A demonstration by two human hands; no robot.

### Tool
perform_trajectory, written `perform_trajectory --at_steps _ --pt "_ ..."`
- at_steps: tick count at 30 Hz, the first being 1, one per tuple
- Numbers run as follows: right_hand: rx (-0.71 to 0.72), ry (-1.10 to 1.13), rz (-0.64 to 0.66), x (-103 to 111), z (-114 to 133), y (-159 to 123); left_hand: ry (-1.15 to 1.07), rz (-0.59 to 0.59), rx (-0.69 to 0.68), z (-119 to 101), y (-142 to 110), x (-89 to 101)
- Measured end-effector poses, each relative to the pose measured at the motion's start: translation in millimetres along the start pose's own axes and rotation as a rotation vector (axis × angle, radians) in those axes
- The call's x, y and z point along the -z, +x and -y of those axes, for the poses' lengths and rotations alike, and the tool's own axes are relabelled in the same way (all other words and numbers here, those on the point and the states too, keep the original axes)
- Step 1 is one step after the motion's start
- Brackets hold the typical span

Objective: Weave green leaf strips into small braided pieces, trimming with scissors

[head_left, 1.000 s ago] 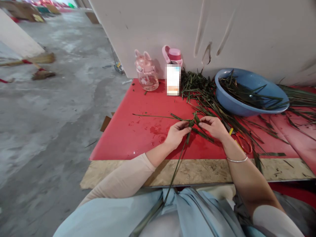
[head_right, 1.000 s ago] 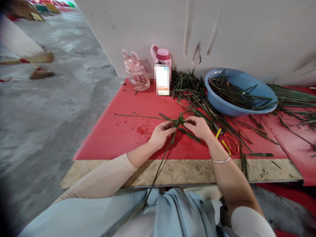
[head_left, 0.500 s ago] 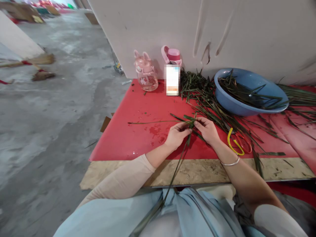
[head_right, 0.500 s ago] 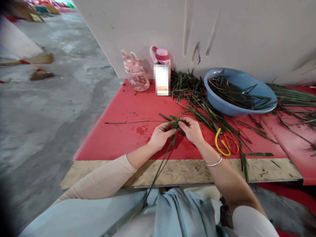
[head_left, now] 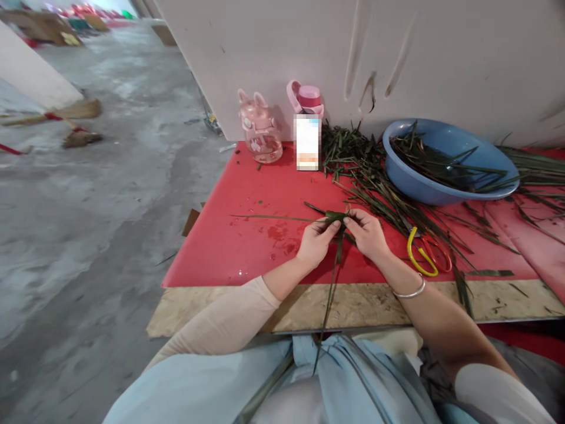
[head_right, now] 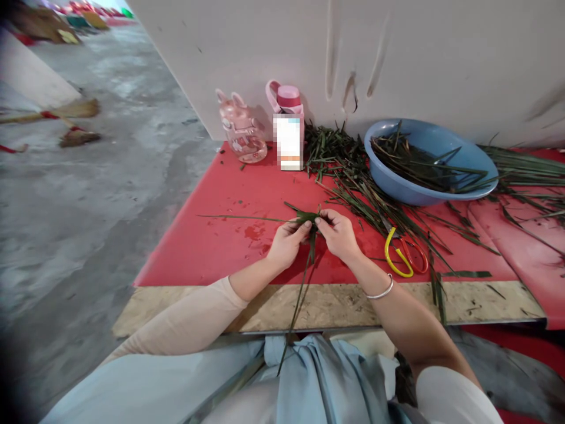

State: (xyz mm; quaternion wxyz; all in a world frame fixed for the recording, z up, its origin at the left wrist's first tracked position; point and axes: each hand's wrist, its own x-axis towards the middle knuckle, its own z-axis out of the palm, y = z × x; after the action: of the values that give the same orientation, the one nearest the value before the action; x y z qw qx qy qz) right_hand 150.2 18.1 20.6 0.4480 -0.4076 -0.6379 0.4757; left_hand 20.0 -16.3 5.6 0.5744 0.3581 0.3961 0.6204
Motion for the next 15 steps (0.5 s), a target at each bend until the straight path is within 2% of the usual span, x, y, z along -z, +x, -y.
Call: perform_trajectory --at_steps 4,8,11,15 --pt "-0.202 0.202 -0.029 -5.9 -2.2 -0.7 0.067 -0.055 -0.036 2.3 -2.5 0.4" --pt "-0.232 0.23 -0.08 -8.8 -2.1 -1.5 0.135 -0.098 -0.107 1.8 -7.5 -1.6" --pt "-0.186 0.173 -0.104 -7.2 -1.5 -1.5 0.107 -0.038 -0.1 0.3 -7.7 -3.5" --pt "-0.175 0.184 -0.069 -5.1 1.1 -2.1 -0.051 0.089 0.043 0.7 -2.2 -4.2"
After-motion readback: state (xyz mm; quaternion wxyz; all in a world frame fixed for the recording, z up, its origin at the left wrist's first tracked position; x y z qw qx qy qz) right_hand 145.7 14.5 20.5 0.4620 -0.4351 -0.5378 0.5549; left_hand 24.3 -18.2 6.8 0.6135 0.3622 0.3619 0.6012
